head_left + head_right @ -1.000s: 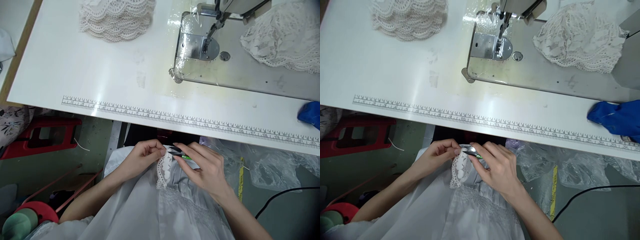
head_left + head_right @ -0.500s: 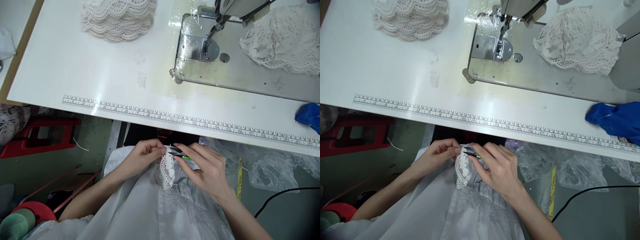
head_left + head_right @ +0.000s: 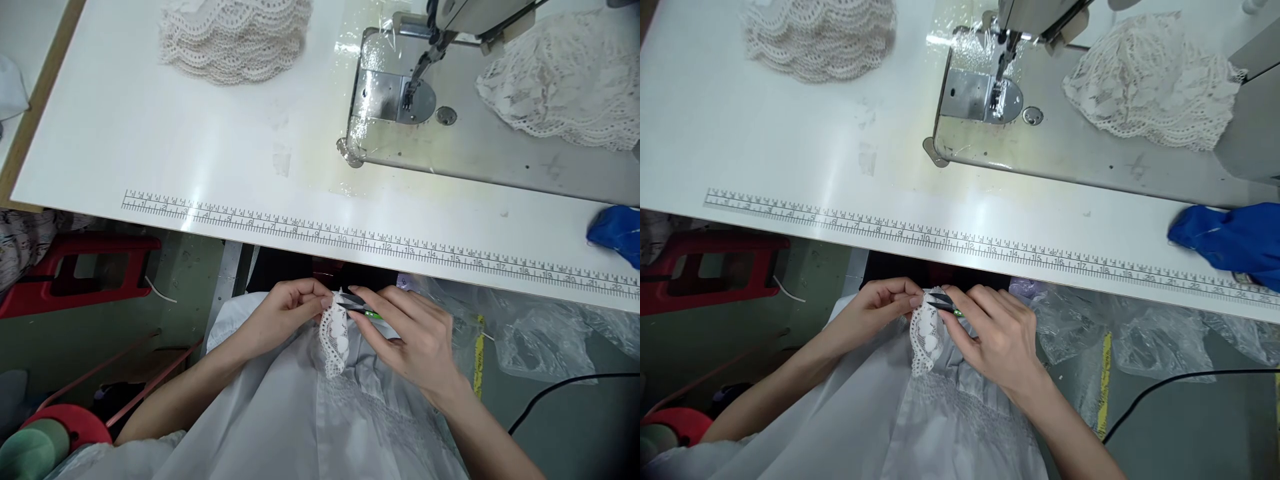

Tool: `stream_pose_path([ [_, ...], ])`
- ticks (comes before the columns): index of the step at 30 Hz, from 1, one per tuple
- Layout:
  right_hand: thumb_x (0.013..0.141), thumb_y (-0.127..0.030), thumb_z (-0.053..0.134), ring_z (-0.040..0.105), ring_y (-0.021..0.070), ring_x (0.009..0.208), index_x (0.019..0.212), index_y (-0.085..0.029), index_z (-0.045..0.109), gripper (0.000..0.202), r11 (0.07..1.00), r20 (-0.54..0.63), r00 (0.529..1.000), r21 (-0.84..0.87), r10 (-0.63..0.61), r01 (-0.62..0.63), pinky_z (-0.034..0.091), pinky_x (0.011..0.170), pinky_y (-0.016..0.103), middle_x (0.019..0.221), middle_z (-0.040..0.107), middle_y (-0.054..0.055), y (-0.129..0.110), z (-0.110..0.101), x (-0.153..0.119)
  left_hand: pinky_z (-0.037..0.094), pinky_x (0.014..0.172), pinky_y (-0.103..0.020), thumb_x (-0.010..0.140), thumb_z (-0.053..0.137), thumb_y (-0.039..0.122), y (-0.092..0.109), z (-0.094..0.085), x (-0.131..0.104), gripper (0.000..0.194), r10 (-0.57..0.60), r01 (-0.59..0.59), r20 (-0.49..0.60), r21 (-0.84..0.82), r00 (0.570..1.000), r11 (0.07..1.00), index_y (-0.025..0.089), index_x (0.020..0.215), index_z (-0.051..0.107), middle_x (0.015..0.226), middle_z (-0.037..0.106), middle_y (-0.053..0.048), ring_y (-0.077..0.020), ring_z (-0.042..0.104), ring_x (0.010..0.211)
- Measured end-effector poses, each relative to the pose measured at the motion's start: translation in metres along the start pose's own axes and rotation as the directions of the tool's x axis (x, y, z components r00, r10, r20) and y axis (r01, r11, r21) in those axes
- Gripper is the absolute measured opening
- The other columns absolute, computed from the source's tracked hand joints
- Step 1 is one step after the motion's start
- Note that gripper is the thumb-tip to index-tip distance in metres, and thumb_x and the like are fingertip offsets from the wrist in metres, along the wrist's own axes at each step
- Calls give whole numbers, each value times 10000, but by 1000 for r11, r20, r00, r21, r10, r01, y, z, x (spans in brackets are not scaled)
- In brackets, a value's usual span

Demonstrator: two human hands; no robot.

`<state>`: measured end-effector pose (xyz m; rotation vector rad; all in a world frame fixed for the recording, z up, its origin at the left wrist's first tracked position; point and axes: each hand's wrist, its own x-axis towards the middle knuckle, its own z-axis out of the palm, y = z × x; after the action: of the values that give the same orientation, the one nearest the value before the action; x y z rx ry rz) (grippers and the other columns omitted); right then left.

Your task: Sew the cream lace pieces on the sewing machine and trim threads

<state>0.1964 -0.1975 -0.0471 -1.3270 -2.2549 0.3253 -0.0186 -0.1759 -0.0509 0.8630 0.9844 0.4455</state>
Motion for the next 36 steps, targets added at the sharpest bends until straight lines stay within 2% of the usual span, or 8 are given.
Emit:
stream_pose_path([
  [4, 861, -236, 666, 482, 86, 551, 1050, -167, 677, 202, 1000, 9, 1000, -7, 0, 0, 339, 527, 235, 700, 618, -2, 0, 0, -2, 416, 676, -240, 897, 589, 368, 0, 1, 1, 226, 1, -1, -5, -20, 1000, 1000, 160, 929, 671, 776, 604, -17, -111, 519, 707],
  [11, 847, -221, 682, 491, 90, 568, 1058, -159, 669, 220, 1000, -1, 1000, 24, 2, -2, 350, 538, 242, 708, 612, -2, -1, -3, -1, 407, 654, -232, 889, 597, 374, -1, 2, 1, 234, 11, -11, -30, -2, 999, 1000, 152, 862, 667, 753, 584, -10, -103, 504, 689],
  [25, 848, -214, 678, 495, 89, 568, 1062, -149, 671, 223, 1000, -15, 1000, -20, -10, 10, 349, 532, 240, 703, 615, 2, 1, -2, 0, 378, 615, -227, 897, 584, 391, -1, 4, 1, 261, -1, 3, -48, 31, 999, 1000, 144, 846, 645, 703, 561, 1, -96, 475, 642],
  [36, 850, -215, 678, 489, 88, 562, 1052, -149, 681, 212, 999, -1, 1000, -32, -21, 21, 341, 534, 236, 696, 615, 1, 1, -4, 1, 365, 590, -194, 901, 586, 359, 1, 6, -2, 220, 43, -38, -56, 93, 998, 995, 157, 852, 659, 696, 562, 20, -77, 454, 634],
])
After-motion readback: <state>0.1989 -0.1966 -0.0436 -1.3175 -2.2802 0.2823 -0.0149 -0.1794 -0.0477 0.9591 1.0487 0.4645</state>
